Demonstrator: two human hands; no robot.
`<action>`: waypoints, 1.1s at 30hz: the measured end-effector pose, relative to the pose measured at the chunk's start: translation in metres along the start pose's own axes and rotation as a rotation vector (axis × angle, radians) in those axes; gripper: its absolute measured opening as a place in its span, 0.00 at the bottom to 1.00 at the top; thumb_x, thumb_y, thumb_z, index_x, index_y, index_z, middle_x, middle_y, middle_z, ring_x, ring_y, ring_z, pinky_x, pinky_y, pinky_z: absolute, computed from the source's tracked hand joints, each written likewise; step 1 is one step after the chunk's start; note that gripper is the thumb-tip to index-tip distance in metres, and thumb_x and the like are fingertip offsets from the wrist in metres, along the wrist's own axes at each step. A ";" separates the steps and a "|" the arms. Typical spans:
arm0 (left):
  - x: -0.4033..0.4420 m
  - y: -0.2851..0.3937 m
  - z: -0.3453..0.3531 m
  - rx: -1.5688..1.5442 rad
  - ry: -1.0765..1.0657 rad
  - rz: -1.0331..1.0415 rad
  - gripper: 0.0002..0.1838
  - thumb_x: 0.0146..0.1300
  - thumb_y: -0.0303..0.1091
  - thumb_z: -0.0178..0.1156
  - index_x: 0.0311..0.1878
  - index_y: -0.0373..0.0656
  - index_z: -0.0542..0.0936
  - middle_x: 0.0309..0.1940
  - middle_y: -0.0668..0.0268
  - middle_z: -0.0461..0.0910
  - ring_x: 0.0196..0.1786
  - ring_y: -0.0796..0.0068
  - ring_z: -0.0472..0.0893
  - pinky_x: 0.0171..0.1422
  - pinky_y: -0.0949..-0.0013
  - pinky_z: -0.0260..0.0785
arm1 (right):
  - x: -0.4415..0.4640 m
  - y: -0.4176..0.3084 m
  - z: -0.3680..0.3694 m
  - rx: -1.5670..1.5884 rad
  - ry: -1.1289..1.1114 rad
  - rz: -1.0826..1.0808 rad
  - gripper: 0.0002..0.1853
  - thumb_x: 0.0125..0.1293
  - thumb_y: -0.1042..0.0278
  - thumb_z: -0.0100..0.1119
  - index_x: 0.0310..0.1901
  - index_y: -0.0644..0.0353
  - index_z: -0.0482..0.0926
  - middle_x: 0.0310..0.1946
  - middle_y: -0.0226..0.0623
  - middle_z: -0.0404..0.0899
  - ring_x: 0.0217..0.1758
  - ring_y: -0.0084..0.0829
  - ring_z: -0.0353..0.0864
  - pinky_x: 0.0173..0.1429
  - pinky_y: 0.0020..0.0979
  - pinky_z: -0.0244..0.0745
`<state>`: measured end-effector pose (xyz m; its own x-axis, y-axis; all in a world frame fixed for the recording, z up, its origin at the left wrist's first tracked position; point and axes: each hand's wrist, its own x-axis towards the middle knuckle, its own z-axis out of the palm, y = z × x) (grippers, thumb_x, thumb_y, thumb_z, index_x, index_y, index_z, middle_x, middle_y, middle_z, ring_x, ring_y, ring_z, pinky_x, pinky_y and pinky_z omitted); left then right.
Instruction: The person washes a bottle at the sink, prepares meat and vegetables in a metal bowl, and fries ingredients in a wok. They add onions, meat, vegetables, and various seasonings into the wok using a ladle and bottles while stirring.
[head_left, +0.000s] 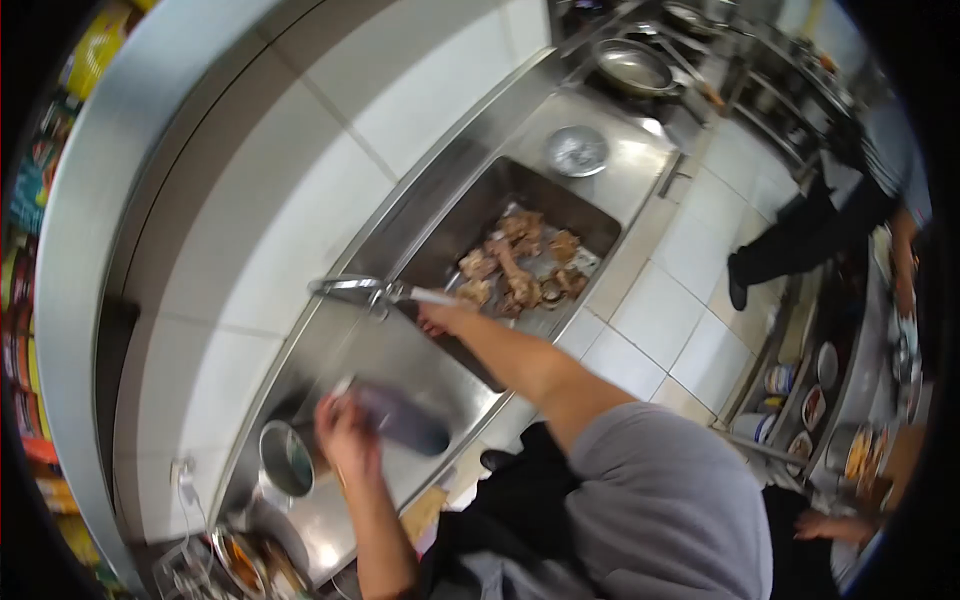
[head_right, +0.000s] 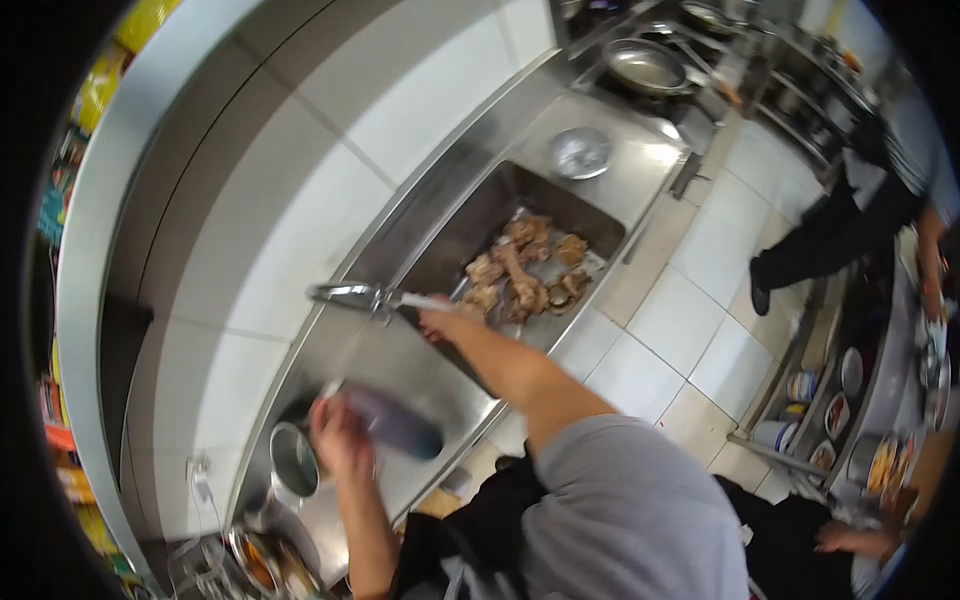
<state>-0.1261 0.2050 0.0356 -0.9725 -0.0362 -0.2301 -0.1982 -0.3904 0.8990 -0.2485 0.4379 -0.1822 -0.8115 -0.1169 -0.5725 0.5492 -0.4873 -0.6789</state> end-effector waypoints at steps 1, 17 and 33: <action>0.006 -0.020 0.031 -0.027 0.030 -0.019 0.15 0.62 0.18 0.59 0.50 0.44 0.74 0.35 0.66 0.78 0.33 0.79 0.76 0.36 0.76 0.71 | -0.027 0.002 0.006 -0.092 0.109 -0.135 0.13 0.71 0.52 0.49 0.40 0.51 0.76 0.29 0.32 0.79 0.21 0.25 0.78 0.22 0.30 0.79; 0.131 -0.226 0.157 -0.307 -0.102 -0.490 0.17 0.72 0.50 0.45 0.57 0.55 0.69 0.44 0.63 0.74 0.52 0.73 0.73 0.62 0.58 0.63 | -0.164 -0.068 -0.005 -1.508 0.080 -0.751 0.23 0.71 0.46 0.43 0.54 0.50 0.81 0.64 0.43 0.71 0.75 0.42 0.56 0.73 0.58 0.47; 0.101 -0.178 0.150 0.752 -0.347 0.017 0.41 0.61 0.28 0.56 0.75 0.40 0.48 0.63 0.46 0.71 0.63 0.51 0.74 0.61 0.63 0.68 | -0.077 -0.072 -0.028 -1.096 0.451 -0.423 0.21 0.72 0.51 0.44 0.52 0.57 0.79 0.49 0.43 0.82 0.51 0.41 0.81 0.59 0.38 0.72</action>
<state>-0.2069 0.4089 -0.0919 -0.9341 0.2976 -0.1972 -0.0926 0.3315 0.9389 -0.2199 0.5068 -0.1018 -0.9427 0.2833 -0.1763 0.3154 0.5843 -0.7477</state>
